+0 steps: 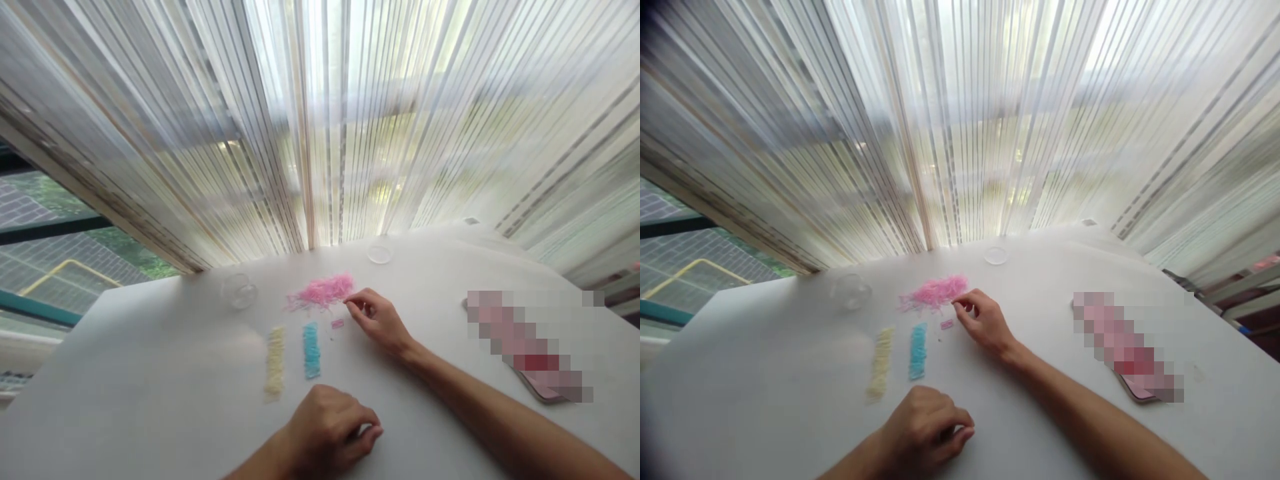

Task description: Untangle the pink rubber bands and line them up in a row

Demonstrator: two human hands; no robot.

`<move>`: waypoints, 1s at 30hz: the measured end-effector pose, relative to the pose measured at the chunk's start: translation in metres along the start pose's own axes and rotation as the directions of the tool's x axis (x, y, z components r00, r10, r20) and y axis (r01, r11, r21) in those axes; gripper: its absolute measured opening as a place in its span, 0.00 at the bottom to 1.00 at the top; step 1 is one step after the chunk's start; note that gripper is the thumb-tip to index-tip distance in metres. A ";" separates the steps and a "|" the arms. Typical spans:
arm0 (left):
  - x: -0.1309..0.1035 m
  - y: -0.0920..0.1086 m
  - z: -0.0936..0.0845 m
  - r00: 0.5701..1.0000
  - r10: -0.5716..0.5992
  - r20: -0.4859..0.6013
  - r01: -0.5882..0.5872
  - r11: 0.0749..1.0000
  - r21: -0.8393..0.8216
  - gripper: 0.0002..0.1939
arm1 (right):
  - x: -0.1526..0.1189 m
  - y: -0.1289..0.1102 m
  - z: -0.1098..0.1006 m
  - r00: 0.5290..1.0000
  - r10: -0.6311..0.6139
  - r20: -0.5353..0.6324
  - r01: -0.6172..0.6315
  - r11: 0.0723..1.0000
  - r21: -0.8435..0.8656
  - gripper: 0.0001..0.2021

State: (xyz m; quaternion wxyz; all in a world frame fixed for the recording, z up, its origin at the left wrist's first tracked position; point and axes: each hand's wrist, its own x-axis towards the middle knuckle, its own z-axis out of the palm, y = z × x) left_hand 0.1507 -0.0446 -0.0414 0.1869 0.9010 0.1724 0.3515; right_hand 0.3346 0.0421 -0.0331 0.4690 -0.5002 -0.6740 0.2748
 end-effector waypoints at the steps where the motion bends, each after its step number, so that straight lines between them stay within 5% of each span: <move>1: -0.001 0.000 0.001 1.000 0.010 -0.007 -0.010 1.000 -0.007 0.06 | 0.002 -0.001 -0.003 0.998 0.048 -0.038 -0.047 0.999 0.022 0.09; 5: -0.005 -0.003 0.001 1.000 0.003 -0.008 -0.003 1.000 -0.019 0.09 | 0.019 -0.002 -0.018 0.991 0.131 -0.041 -0.132 0.991 -0.013 0.10; 11: -0.008 -0.004 0.000 0.998 -0.050 -0.024 0.049 0.998 -0.037 0.08 | 0.048 0.006 -0.024 0.979 -0.123 0.160 0.165 0.944 -0.285 0.09; 15: -0.008 -0.005 0.002 0.997 -0.060 -0.051 0.058 0.998 -0.039 0.10 | 0.047 0.019 -0.010 0.951 -0.256 0.173 0.299 0.901 -0.313 0.13; 21: -0.009 -0.008 0.006 0.995 -0.047 -0.084 0.044 0.998 -0.040 0.12 | 0.043 0.034 -0.003 0.965 -0.257 0.051 0.260 0.917 -0.301 0.05; 30: -0.006 -0.011 0.010 0.991 -0.001 -0.131 -0.003 1.000 -0.028 0.11 | 0.046 0.034 -0.006 0.991 -0.132 -0.028 0.122 0.964 -0.236 0.05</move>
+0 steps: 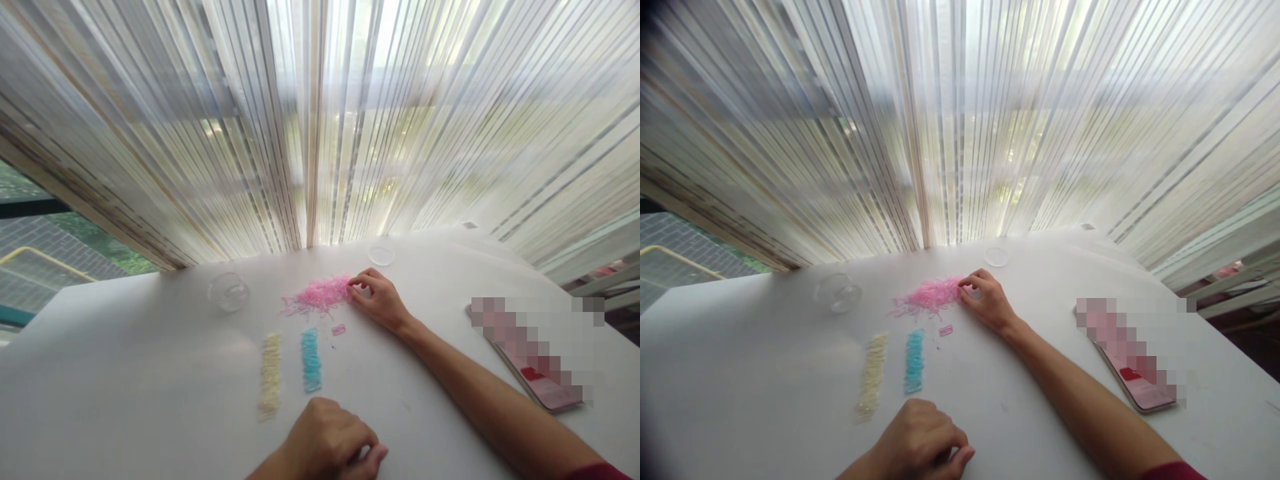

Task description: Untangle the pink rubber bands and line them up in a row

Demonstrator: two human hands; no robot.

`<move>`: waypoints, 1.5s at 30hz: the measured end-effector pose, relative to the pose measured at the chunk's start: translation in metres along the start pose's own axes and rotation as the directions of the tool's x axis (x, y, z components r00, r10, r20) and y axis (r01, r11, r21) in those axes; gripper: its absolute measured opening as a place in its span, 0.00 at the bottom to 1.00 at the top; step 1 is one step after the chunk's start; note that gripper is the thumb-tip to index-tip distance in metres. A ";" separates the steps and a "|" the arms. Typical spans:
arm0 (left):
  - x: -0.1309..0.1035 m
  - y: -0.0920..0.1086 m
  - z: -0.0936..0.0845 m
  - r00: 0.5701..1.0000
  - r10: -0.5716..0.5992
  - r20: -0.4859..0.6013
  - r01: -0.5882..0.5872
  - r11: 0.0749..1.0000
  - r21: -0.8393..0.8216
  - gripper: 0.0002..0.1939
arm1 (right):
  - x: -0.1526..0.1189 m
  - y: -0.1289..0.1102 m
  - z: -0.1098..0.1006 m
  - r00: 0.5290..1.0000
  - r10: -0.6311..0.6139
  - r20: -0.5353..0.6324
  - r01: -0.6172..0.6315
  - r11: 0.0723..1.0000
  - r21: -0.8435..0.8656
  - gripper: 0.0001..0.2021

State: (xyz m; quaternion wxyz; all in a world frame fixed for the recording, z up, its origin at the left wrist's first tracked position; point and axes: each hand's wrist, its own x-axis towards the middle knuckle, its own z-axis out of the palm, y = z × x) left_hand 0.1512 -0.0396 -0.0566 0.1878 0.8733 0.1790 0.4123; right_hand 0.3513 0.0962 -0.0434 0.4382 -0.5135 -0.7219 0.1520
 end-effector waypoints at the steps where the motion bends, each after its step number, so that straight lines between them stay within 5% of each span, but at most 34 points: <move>1: 0.000 0.000 0.000 1.000 0.001 0.000 -0.001 1.000 0.005 0.11 | 0.000 0.000 -0.001 1.000 0.024 0.000 -0.024 1.000 0.008 0.06; 18: 0.003 0.006 -0.010 0.992 -0.091 0.085 0.092 0.996 -0.006 0.09 | 0.002 -0.011 -0.011 0.988 0.152 -0.006 -0.150 0.978 0.147 0.15; 24: 0.005 0.008 -0.013 0.987 -0.138 0.081 0.137 0.990 0.015 0.06 | -0.034 -0.040 -0.021 0.988 -0.026 0.152 0.002 0.988 0.153 0.10; 32: 0.005 0.014 -0.011 0.983 -0.131 0.125 0.084 0.941 0.328 0.14 | -0.065 -0.042 -0.025 0.880 -0.201 0.430 0.149 0.977 0.152 0.08; 45: 0.005 0.016 -0.012 0.960 -0.235 0.154 0.154 0.899 0.411 0.10 | -0.066 -0.041 -0.017 0.916 -0.166 0.364 0.155 0.986 0.060 0.04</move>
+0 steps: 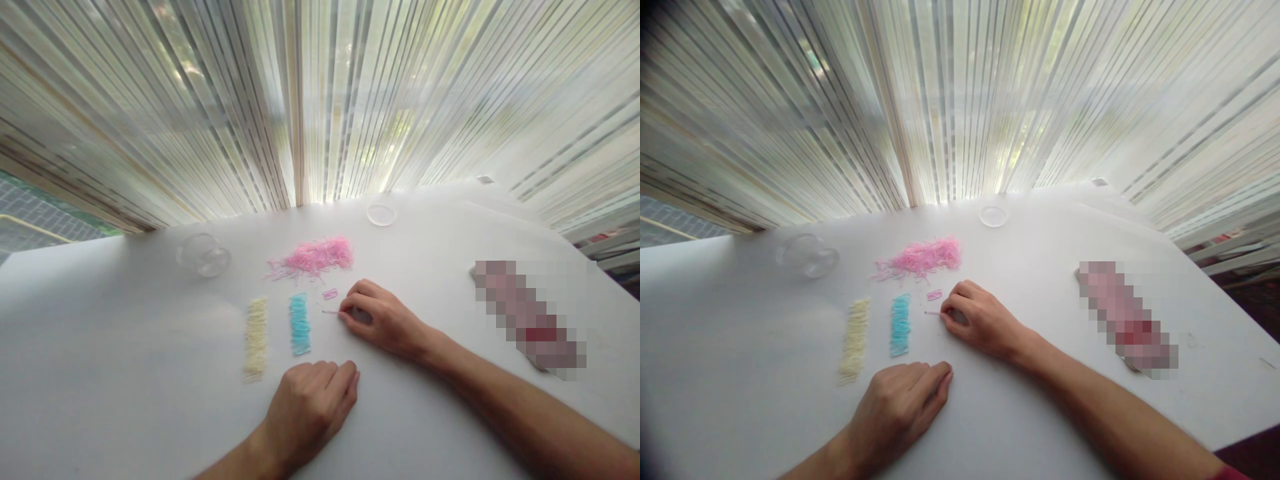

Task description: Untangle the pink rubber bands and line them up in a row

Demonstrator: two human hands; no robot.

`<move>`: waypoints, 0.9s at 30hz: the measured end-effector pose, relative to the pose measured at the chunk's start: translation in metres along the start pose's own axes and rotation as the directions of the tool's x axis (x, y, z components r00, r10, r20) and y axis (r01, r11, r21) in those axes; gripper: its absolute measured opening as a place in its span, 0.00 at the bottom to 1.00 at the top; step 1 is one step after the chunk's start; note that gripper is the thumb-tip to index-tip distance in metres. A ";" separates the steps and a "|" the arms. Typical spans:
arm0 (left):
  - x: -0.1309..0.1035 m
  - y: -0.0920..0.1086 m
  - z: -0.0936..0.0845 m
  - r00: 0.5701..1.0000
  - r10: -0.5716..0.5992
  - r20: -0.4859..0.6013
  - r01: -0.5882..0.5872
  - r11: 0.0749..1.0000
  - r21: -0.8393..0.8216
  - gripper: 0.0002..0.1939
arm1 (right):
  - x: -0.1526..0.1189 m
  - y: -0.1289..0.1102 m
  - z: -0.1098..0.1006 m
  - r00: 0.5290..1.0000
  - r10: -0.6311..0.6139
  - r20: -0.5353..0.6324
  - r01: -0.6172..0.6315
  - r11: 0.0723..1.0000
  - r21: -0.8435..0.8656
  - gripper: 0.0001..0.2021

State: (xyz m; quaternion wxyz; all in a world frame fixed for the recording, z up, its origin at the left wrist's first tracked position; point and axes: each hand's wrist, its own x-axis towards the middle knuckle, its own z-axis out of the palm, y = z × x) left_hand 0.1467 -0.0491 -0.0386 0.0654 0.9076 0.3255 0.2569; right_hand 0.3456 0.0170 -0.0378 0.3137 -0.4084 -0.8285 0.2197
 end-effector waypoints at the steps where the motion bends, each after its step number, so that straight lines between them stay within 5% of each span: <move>1: 0.000 0.000 0.000 1.000 -0.002 -0.001 0.002 1.000 0.000 0.10 | 0.000 0.001 0.001 1.000 -0.004 0.000 0.004 1.000 -0.006 0.05; 8: -0.001 -0.001 0.000 1.000 -0.007 0.007 0.008 1.000 -0.016 0.09 | -0.001 0.002 0.000 0.998 0.010 -0.064 -0.010 1.000 -0.001 0.07; 21: 0.000 -0.001 -0.001 1.000 -0.005 -0.002 0.005 1.000 -0.006 0.09 | -0.001 0.004 -0.002 0.999 -0.020 0.036 0.020 1.000 0.001 0.06; 27: -0.001 -0.001 0.000 1.000 -0.006 0.006 0.006 1.000 -0.004 0.11 | 0.000 0.009 -0.009 0.994 0.008 -0.112 -0.014 0.999 -0.049 0.04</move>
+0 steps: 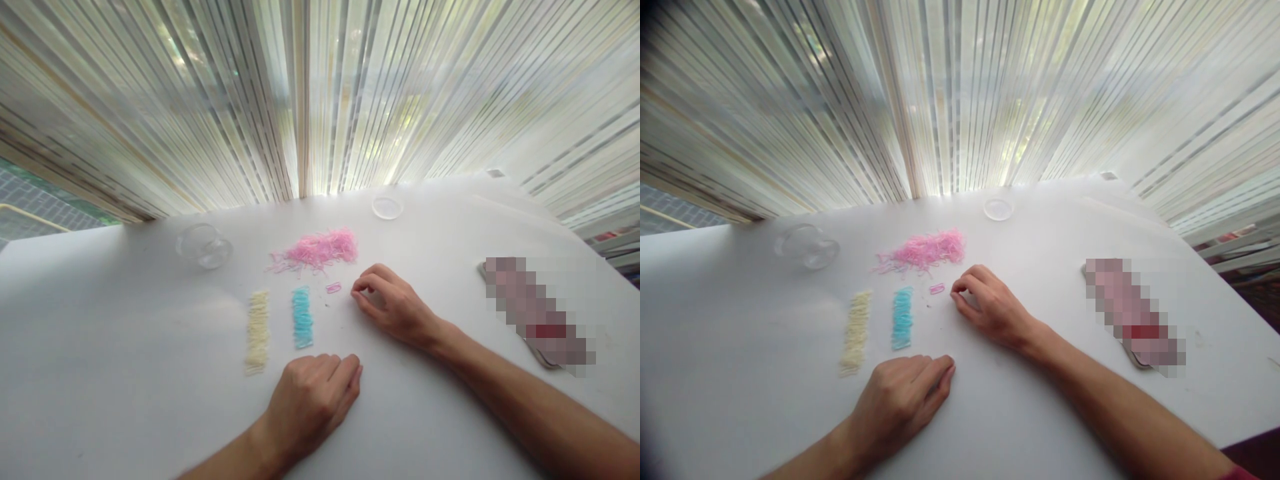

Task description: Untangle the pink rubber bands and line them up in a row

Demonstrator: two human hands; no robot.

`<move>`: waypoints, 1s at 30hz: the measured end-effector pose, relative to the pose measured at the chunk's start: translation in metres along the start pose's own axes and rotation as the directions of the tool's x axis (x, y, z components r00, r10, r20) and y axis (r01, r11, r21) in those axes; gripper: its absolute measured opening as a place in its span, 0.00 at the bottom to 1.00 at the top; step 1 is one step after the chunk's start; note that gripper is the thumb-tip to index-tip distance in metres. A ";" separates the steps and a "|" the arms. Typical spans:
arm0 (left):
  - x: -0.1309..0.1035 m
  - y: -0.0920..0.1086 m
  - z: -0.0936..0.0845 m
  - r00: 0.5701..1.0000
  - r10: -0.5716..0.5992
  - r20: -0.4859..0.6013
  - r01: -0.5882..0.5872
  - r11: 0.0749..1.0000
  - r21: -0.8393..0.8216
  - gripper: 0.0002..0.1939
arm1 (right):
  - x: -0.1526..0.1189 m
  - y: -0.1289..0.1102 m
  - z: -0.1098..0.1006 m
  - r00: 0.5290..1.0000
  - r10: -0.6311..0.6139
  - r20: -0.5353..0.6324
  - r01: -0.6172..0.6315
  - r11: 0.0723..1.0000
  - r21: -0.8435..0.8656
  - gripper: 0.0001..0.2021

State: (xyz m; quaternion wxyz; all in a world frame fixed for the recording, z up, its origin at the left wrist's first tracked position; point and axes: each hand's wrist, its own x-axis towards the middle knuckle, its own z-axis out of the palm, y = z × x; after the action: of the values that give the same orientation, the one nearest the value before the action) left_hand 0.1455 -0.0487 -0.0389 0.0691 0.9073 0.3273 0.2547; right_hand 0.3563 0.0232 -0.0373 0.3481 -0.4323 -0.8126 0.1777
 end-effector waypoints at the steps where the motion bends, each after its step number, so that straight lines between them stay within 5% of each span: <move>1: 0.000 0.000 0.000 1.000 0.000 0.005 0.000 1.000 0.001 0.11 | 0.001 0.003 -0.002 0.999 0.022 -0.024 -0.022 0.999 -0.023 0.04; 15: 0.001 0.002 -0.003 1.000 0.014 0.026 -0.014 1.000 0.008 0.09 | 0.005 0.013 -0.021 0.990 0.140 0.021 -0.137 0.985 -0.100 0.03; 20: 0.016 -0.001 -0.029 0.995 -0.058 0.080 0.054 0.997 0.049 0.10 | 0.004 0.016 -0.016 0.992 0.119 0.028 -0.117 0.991 -0.072 0.04; 25: 0.060 -0.036 -0.064 0.889 -0.379 0.255 0.295 0.903 0.313 0.08 | 0.004 0.019 -0.014 0.996 0.083 0.039 -0.081 0.995 -0.050 0.04; 30: 0.097 -0.063 -0.060 0.814 -0.435 0.384 0.362 0.898 0.251 0.14 | 0.004 0.019 -0.019 0.994 0.076 0.084 -0.075 0.997 -0.024 0.05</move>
State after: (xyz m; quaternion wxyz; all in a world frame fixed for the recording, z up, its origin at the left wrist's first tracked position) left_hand 0.1430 0.0587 0.0348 0.1155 0.8541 0.5071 -0.0003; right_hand 0.3793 0.0369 -0.0332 0.3016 -0.4585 -0.8116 0.2004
